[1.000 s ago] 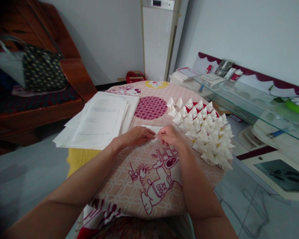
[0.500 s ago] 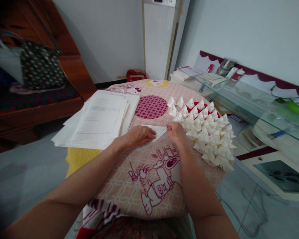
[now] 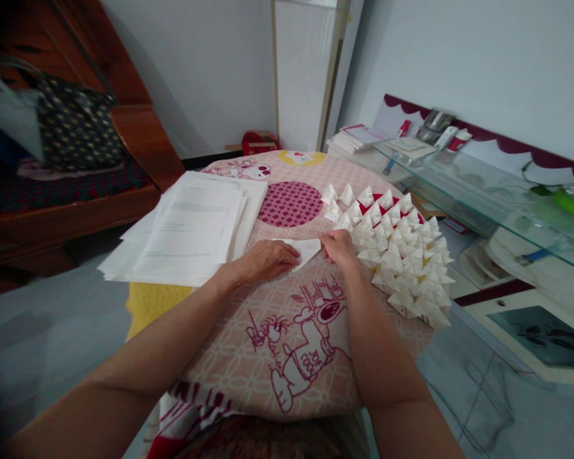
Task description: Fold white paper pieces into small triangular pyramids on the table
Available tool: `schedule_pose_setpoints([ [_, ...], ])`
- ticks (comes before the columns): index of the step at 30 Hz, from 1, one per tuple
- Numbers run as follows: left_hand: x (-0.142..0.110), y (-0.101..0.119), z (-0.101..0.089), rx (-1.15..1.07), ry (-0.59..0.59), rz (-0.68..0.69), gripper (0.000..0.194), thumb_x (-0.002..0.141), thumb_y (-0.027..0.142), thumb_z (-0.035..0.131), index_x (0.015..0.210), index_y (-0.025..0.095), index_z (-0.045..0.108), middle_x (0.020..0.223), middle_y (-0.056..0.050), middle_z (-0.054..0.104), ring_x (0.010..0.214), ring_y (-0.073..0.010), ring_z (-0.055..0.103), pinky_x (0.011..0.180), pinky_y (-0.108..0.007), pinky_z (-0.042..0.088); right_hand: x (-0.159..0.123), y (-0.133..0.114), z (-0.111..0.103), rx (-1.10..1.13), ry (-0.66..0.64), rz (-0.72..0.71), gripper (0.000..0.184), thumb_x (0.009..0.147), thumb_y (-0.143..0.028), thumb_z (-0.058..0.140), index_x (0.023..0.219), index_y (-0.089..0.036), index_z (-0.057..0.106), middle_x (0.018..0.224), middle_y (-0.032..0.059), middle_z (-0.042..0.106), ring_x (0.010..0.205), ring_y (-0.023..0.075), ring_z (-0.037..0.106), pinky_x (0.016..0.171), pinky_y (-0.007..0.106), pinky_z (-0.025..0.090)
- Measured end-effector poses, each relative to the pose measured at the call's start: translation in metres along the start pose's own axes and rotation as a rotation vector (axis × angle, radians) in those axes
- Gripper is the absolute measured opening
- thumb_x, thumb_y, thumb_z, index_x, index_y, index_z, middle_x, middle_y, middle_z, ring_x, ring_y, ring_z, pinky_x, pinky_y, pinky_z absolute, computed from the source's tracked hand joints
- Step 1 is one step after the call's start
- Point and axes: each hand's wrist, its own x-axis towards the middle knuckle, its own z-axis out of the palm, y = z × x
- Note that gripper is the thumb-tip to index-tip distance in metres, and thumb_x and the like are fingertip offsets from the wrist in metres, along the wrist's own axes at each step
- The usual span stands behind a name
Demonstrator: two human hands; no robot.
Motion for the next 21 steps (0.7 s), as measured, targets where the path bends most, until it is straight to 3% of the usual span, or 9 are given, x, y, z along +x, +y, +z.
schedule_pose_setpoints([
  [5,0.001,0.001,0.0,0.005,0.007,-0.004,0.024,0.093,0.02,0.055,0.097,0.022,0.079,0.116,-0.005,0.076,0.103,-0.0209,0.069,0.082,-0.029,0.05,0.004,-0.002,0.0,-0.025,0.023,-0.068,0.038,0.087,-0.043,0.059,0.058,-0.017,0.059,0.049,-0.0004,0.057,0.041,0.0103,0.047,0.041,0.022,0.033],
  [9,0.0,0.001,0.0,0.001,0.022,-0.006,0.023,0.093,0.021,0.056,0.096,0.022,0.079,0.112,-0.005,0.076,0.1,-0.0207,0.07,0.08,-0.028,0.05,0.003,0.001,-0.001,-0.013,-0.073,-0.108,0.037,0.086,-0.047,0.062,0.068,-0.016,0.065,0.049,-0.0009,0.057,0.042,0.01,0.045,0.041,0.022,0.03],
  [13,0.0,0.001,-0.001,-0.016,0.026,-0.012,0.022,0.091,0.02,0.057,0.096,0.022,0.079,0.112,-0.006,0.076,0.099,-0.0199,0.07,0.081,-0.027,0.05,-0.008,-0.002,0.0,0.024,-0.216,-0.104,0.02,0.077,-0.034,0.072,0.08,-0.014,0.07,0.055,-0.0005,0.062,0.044,0.0087,0.048,0.043,0.021,0.031],
  [16,0.0,-0.002,0.0,-0.086,0.061,0.012,0.021,0.091,0.02,0.058,0.095,0.019,0.079,0.109,-0.007,0.076,0.095,-0.0184,0.07,0.081,-0.027,0.05,-0.018,-0.01,0.007,0.057,-0.175,-0.073,0.014,0.077,-0.027,0.069,0.083,-0.015,0.071,0.054,-0.0012,0.06,0.044,0.0091,0.049,0.043,0.021,0.031],
  [18,0.0,-0.006,0.001,-0.172,0.163,0.006,0.021,0.091,0.019,0.057,0.093,0.017,0.078,0.101,-0.008,0.077,0.088,-0.0167,0.069,0.079,-0.027,0.051,-0.021,-0.014,0.011,0.087,-0.125,-0.072,0.011,0.076,-0.023,0.066,0.084,-0.016,0.071,0.057,-0.0005,0.063,0.047,0.0103,0.052,0.044,0.021,0.034],
  [21,-0.002,-0.014,-0.003,-0.259,0.436,-0.11,0.02,0.09,0.021,0.058,0.089,0.014,0.077,0.088,-0.008,0.075,0.079,-0.0154,0.065,0.076,-0.028,0.051,-0.024,-0.018,0.014,0.115,-0.124,-0.12,0.015,0.076,-0.024,0.064,0.087,-0.018,0.071,0.06,0.0004,0.065,0.05,0.0125,0.056,0.047,0.022,0.038],
])
